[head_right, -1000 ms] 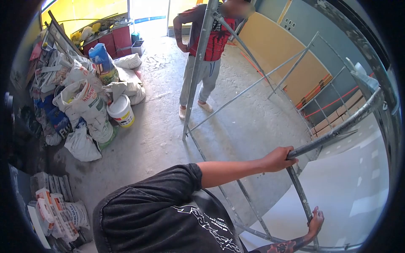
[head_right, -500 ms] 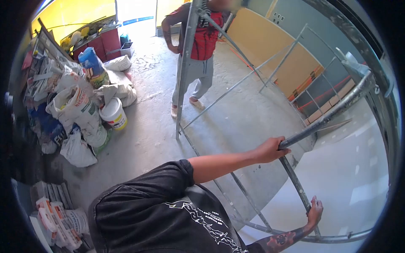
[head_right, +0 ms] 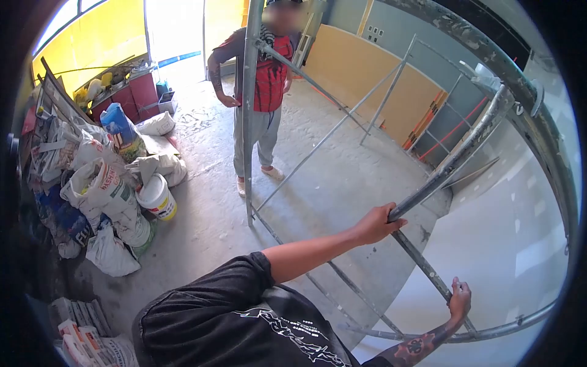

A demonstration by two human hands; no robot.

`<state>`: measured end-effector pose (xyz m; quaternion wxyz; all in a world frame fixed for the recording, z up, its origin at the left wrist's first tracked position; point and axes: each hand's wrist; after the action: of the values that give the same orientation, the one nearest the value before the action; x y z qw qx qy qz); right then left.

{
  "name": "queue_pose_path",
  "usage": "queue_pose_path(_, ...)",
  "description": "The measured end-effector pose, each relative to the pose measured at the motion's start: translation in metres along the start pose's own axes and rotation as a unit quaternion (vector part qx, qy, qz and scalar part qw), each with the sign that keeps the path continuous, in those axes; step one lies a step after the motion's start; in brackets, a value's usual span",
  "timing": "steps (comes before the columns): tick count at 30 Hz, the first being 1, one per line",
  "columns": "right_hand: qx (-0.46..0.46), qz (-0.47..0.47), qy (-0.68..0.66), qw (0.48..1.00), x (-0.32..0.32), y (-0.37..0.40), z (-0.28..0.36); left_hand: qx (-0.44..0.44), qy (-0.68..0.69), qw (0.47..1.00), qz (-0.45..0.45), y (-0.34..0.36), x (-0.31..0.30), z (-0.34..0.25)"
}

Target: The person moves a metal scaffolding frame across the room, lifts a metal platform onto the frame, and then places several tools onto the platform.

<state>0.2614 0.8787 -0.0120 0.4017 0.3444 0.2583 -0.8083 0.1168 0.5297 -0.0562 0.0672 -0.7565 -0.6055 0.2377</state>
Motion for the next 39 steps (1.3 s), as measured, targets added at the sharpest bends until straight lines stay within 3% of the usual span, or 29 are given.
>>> queue_pose_path(12,0.029,-0.043,0.047,0.998,0.004,0.002,-0.001,-0.013,0.013,0.999,0.038,-0.008,-0.004,0.001)
queue_pose_path(13,-0.011,-0.056,0.061,0.997,0.005,0.003,-0.006,-0.046,0.037,0.997,0.048,-0.003,0.002,0.002)
queue_pose_path(16,-0.084,-0.058,0.135,0.985,0.007,0.000,-0.013,-0.016,0.008,1.000,0.004,-0.011,0.019,0.029)
queue_pose_path(17,-0.171,-0.038,0.208,0.962,0.005,-0.004,-0.028,-0.036,-0.014,0.998,0.049,-0.012,0.013,0.029)
queue_pose_path(18,-0.130,-0.048,0.176,0.975,0.008,-0.009,-0.035,-0.017,0.032,0.998,0.058,-0.015,0.016,0.041)
queue_pose_path(19,-0.178,-0.109,0.222,0.953,0.015,-0.017,-0.061,-0.016,0.102,0.993,0.059,-0.015,0.023,0.053)
queue_pose_path(20,-0.241,-0.088,0.305,0.917,0.010,-0.008,-0.045,-0.028,0.094,0.992,0.085,-0.013,0.025,0.060)
queue_pose_path(22,-0.192,-0.079,0.301,0.931,0.005,0.003,-0.025,-0.093,0.154,0.980,0.079,0.002,0.041,0.081)
queue_pose_path(24,0.002,-0.108,0.095,0.990,0.000,0.008,0.005,-0.074,0.134,0.987,0.054,0.002,0.050,0.098)
queue_pose_path(29,-0.025,-0.107,0.089,0.990,-0.001,0.011,0.007,-0.059,0.137,0.989,-0.004,0.002,0.052,0.102)
queue_pose_path(32,-0.104,-0.085,0.073,0.988,-0.020,0.021,-0.019,-0.029,0.113,0.992,-0.039,0.006,0.059,0.111)
queue_pose_path(35,-0.422,-0.065,-0.095,0.899,-0.035,0.025,-0.059,-0.019,0.099,0.993,-0.067,0.011,0.061,0.092)
queue_pose_path(37,-0.494,-0.155,-0.124,0.847,-0.070,0.035,-0.090,-0.020,0.092,0.991,-0.093,0.009,0.064,0.093)
queue_pose_path(39,-0.457,-0.310,-0.113,0.826,-0.094,0.038,-0.133,-0.033,0.074,0.989,-0.124,0.009,0.066,0.103)
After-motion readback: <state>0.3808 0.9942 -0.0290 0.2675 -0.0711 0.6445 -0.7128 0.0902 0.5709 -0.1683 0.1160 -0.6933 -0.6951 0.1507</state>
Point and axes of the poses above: each hand's wrist, its own y-axis away from the middle knuckle, its own x-axis out of the palm, z = x × y, and after that the axes turned 14 degrees about -y, right-handed
